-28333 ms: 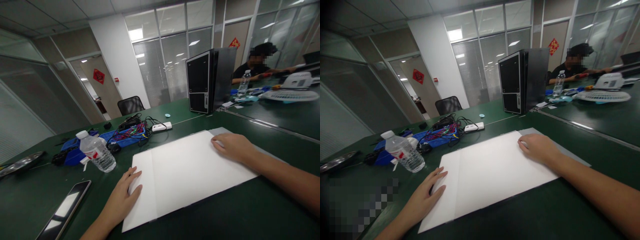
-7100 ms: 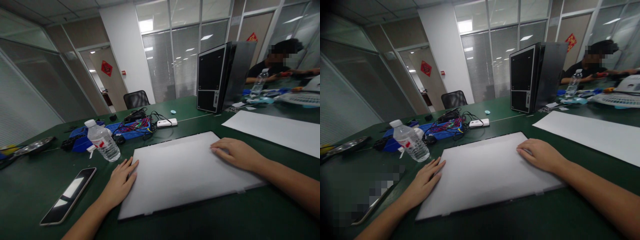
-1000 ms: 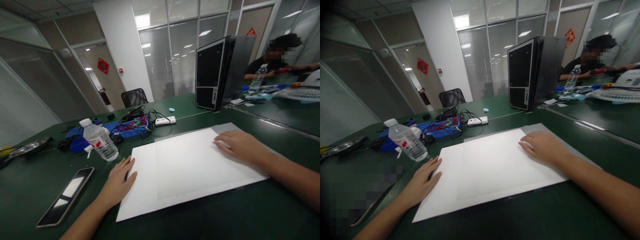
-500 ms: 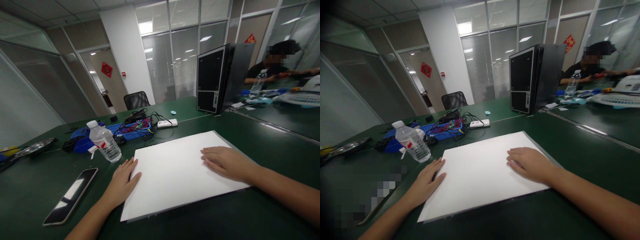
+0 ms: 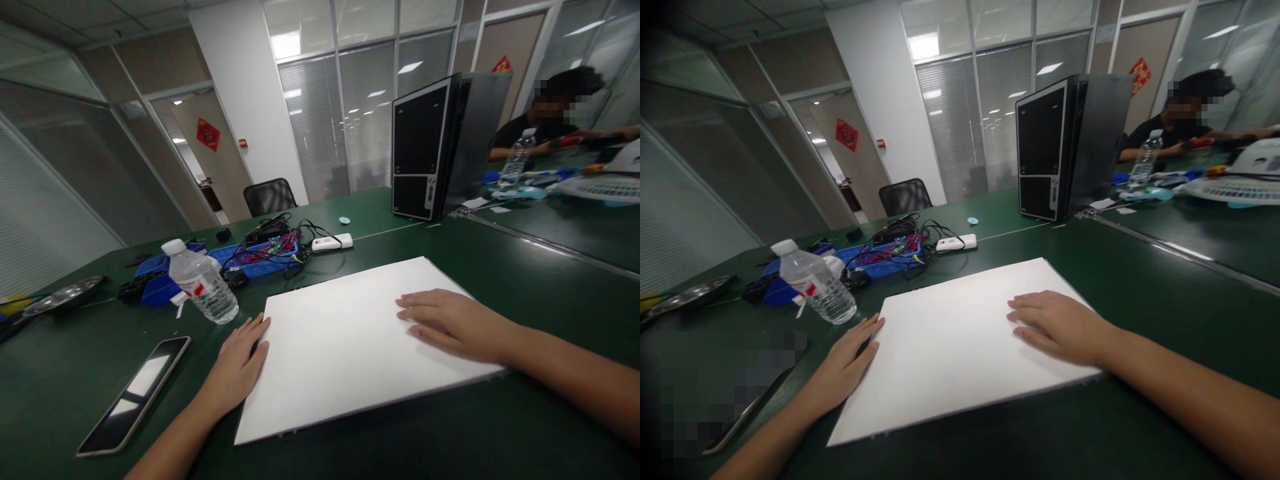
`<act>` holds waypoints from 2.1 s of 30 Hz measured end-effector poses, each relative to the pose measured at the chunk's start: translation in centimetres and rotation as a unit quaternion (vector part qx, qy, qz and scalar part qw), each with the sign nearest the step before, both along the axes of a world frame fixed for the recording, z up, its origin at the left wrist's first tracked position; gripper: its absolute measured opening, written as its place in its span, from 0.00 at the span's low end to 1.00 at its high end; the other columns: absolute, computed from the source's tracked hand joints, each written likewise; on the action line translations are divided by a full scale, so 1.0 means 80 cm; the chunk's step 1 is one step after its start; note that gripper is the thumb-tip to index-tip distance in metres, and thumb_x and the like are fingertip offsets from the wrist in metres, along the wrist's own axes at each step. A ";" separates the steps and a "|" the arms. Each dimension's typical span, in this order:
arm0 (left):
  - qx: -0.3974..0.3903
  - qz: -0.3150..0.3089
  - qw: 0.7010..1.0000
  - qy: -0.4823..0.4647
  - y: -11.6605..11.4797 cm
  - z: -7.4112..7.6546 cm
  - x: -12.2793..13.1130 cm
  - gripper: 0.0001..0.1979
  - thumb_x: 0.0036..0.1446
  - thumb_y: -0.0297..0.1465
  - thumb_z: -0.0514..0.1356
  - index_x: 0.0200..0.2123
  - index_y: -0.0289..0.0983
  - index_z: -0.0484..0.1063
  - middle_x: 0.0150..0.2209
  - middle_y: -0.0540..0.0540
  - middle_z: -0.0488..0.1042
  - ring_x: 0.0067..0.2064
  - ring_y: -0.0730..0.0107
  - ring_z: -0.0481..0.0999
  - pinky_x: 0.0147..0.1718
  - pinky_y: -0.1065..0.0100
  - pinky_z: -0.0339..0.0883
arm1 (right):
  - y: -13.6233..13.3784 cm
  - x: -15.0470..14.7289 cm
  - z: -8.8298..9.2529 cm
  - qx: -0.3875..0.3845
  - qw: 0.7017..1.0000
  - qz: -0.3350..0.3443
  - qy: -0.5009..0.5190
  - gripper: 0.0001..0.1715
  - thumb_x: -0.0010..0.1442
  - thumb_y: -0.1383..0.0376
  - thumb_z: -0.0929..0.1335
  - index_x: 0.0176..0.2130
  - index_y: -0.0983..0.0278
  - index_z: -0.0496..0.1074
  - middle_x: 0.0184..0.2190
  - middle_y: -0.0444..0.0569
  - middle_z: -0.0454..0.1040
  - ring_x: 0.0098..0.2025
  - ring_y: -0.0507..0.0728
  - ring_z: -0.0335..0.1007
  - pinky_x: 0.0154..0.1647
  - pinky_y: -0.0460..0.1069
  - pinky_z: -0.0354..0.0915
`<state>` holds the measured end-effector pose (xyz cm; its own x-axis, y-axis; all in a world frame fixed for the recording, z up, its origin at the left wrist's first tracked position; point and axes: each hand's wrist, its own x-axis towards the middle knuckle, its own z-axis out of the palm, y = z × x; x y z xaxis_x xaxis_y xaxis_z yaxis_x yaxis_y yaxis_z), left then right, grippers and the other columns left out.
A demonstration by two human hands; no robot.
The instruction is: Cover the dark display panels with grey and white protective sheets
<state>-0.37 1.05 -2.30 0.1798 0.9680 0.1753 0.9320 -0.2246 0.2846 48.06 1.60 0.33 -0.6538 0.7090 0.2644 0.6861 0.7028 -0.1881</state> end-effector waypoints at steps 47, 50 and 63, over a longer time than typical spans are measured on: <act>0.013 0.004 1.000 -0.017 -0.005 -0.001 0.004 0.35 0.69 0.52 0.49 0.68 0.37 0.68 0.72 0.40 0.63 0.74 0.48 0.60 0.72 0.40 0.51 | -0.029 -0.030 0.017 -0.054 0.987 0.153 0.001 0.48 0.59 0.45 0.76 0.71 0.52 0.64 0.71 0.57 0.63 0.71 0.70 0.61 0.71 0.69 0.58; 0.014 0.001 1.000 -0.014 -0.005 -0.002 0.003 0.34 0.69 0.51 0.50 0.69 0.37 0.68 0.72 0.40 0.62 0.74 0.48 0.60 0.72 0.39 0.51 | -0.032 -0.031 0.019 -0.052 0.986 0.155 -0.009 0.48 0.60 0.46 0.75 0.72 0.52 0.62 0.72 0.56 0.62 0.71 0.70 0.60 0.71 0.69 0.58; -0.006 0.004 1.000 -0.005 -0.005 0.002 0.004 0.38 0.68 0.52 0.50 0.70 0.32 0.66 0.73 0.36 0.60 0.75 0.46 0.57 0.72 0.40 0.50 | -0.040 -0.038 0.026 0.050 0.976 0.208 -0.031 0.32 0.67 0.54 0.70 0.67 0.57 0.69 0.65 0.53 0.72 0.68 0.65 0.67 0.70 0.64 0.62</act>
